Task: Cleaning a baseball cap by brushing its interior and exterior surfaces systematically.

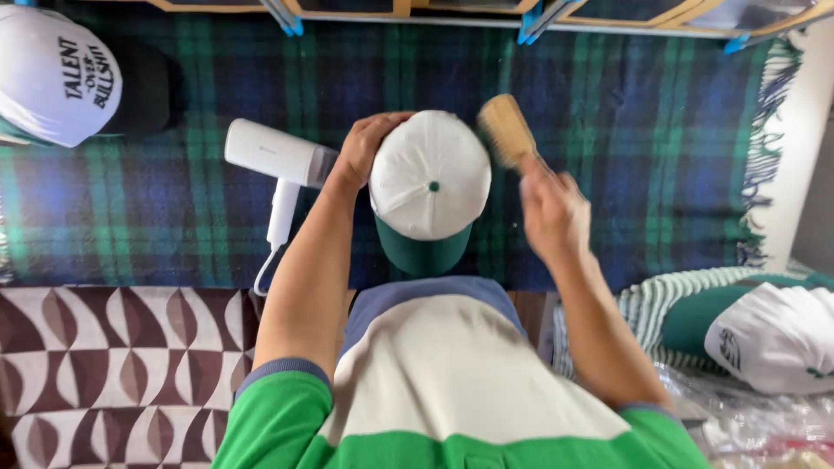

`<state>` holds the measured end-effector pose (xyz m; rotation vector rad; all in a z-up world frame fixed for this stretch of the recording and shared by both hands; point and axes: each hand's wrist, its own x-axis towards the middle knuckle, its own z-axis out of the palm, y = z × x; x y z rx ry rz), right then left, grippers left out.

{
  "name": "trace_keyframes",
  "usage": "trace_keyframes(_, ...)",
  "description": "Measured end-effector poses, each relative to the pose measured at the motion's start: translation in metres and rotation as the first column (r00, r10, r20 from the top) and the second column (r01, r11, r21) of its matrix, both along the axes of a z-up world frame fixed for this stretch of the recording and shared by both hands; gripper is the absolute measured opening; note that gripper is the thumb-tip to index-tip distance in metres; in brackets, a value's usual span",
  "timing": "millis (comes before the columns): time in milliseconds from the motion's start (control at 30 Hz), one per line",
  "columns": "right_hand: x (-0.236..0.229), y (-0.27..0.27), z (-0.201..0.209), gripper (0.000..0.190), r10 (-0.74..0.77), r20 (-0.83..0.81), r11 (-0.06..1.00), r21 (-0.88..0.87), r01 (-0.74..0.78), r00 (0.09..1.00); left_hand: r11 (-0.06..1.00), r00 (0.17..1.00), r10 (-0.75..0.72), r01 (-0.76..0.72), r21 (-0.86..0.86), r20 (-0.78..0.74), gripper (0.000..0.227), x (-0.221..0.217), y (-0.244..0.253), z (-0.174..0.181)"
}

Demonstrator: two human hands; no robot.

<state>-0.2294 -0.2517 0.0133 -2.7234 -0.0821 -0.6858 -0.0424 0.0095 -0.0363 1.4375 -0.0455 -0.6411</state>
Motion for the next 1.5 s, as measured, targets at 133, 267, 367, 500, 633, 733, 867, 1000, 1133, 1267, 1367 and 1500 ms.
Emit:
trace_keyframes(133, -0.010, 0.039, 0.039, 0.025, 0.138, -0.159, 0.990, 0.005, -0.139, 0.978, 0.999, 1.000, 0.028, -0.028, -0.022, -0.003, 0.035, -0.002, -0.002, -0.006)
trace_keyframes(267, 0.026, 0.013, -0.006, 0.024, 0.095, -0.224, 0.960, 0.277, -0.030, 0.970, 1.000, 1.000, 0.014, -0.014, -0.002, -0.028, 0.035, -0.003, -0.004, -0.008)
trace_keyframes(367, 0.042, -0.023, -0.040, 0.031, 0.096, -0.496, 0.743, 0.613, 0.270, 0.863, 1.000, 1.000, 0.016, -0.016, -0.006, -0.020, 0.034, 0.001, 0.000, -0.006)
trace_keyframes(500, 0.030, -0.049, -0.055, 0.028, 0.009, -0.687, 0.805, 0.436, 0.402, 0.727, 1.000, 1.000, -0.001, 0.000, -0.019, -0.030, 0.034, 0.002, 0.001, -0.010)
trace_keyframes(633, 0.037, 0.005, 0.036, 0.034, 0.032, -0.498, 0.733, 0.601, 0.319, 0.866, 0.999, 0.999, 0.034, -0.034, -0.007, -0.013, 0.033, 0.002, -0.001, -0.014)
trace_keyframes(733, 0.041, 0.003, 0.044, 0.029, 0.222, -0.369, 0.868, 0.497, -0.011, 0.902, 1.000, 1.000, -0.005, 0.005, 0.000, 0.002, 0.035, -0.001, -0.005, -0.011)
trace_keyframes(867, 0.046, -0.022, 0.009, 0.032, 0.020, -0.545, 0.926, 0.325, 0.190, 0.838, 0.999, 0.998, 0.050, -0.049, 0.023, -0.038, 0.033, -0.003, 0.003, -0.003)
trace_keyframes(1000, 0.026, -0.013, -0.010, 0.034, 0.122, -0.595, 0.650, 0.653, 0.389, 0.794, 0.999, 0.998, 0.041, -0.041, 0.005, -0.040, 0.035, 0.002, -0.004, -0.022)
trace_keyframes(1133, 0.017, -0.014, -0.042, 0.035, 0.123, -0.708, 0.450, 0.664, 0.597, 0.695, 0.999, 0.998, 0.021, -0.019, 0.036, -0.055, 0.034, 0.005, -0.004, -0.006)
trace_keyframes(1267, -0.008, 0.002, -0.014, 0.032, -0.002, -0.473, 0.667, 0.656, 0.354, 0.881, 0.999, 0.998, 0.036, -0.036, 0.010, -0.058, 0.035, -0.001, -0.010, -0.010)
trace_keyframes(1367, -0.015, 0.044, 0.026, 0.035, 0.008, -0.268, 0.810, 0.567, 0.151, 0.963, 0.999, 0.998, 0.049, -0.048, 0.018, -0.045, 0.035, -0.001, -0.003, -0.007)
trace_keyframes(1500, -0.034, 0.019, -0.010, 0.036, -0.124, -0.190, 0.953, 0.250, 0.170, 0.974, 0.998, 0.997, 0.065, -0.066, -0.022, -0.045, 0.036, -0.003, -0.003, 0.003)
